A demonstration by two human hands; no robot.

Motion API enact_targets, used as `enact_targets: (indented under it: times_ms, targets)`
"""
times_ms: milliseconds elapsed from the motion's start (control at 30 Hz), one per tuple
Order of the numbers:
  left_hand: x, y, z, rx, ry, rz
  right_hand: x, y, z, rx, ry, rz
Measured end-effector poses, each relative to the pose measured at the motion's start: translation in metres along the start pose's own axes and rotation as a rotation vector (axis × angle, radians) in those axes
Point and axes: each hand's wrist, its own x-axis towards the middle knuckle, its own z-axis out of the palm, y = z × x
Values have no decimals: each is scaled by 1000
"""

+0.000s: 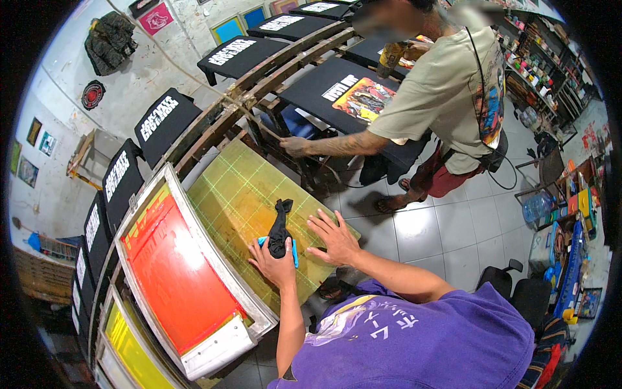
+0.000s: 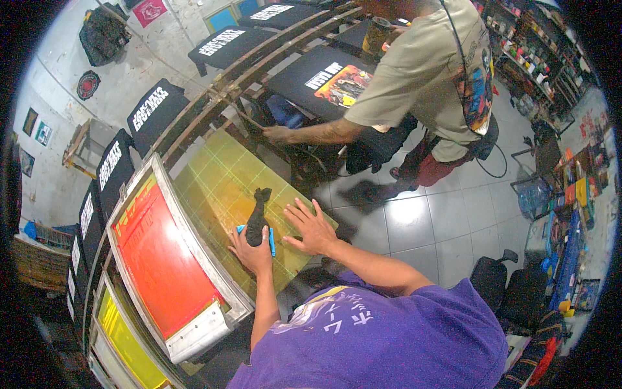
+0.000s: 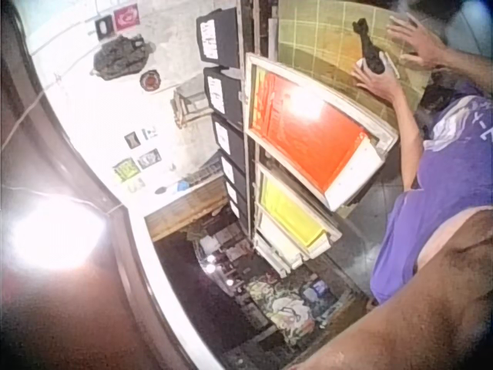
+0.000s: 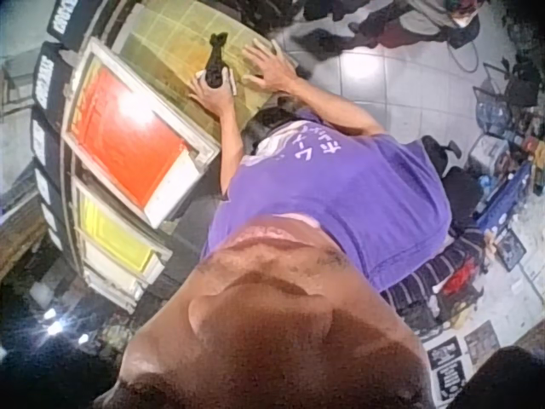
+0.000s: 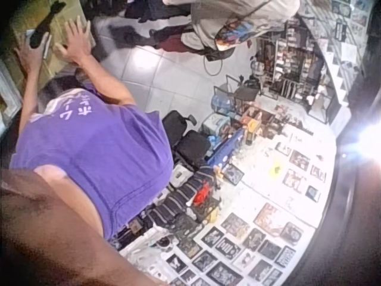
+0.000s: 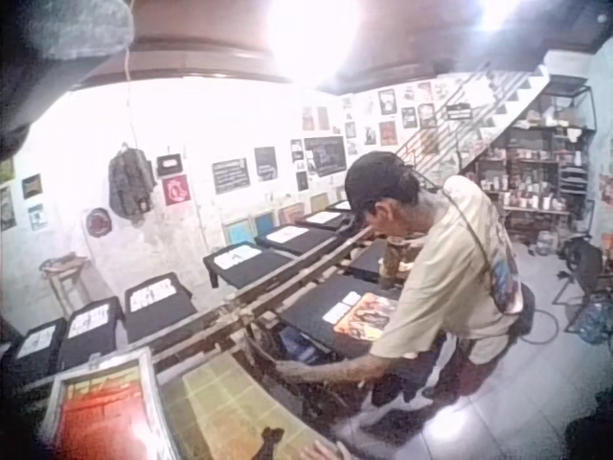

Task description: The person performs screen printing on black t-shirts in a workshop. They position a screen frame over a shirt, apply pink ink, and use a squeegee to pull the ink across the mesh. The process is repeated for multiple shirts, with the person handling the screen frame and squeegee to transfer the design.

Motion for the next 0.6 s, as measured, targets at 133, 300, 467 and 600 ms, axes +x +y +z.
enact_targets:
  times_ms: [133, 300, 467, 600]
  targets:
    - [1, 1, 0, 4, -11, -12, 0, 0, -1, 1, 18, 2]
    - [0, 1, -2, 1, -17, -18, -1, -1, -1, -7, 24, -4]
    - [0, 0, -3, 7, -29, -13, 0, -1, -1, -4, 7, 1]
    - [0, -2, -2, 7, -30, -6, 0, -2, -2, -3, 27, -3]
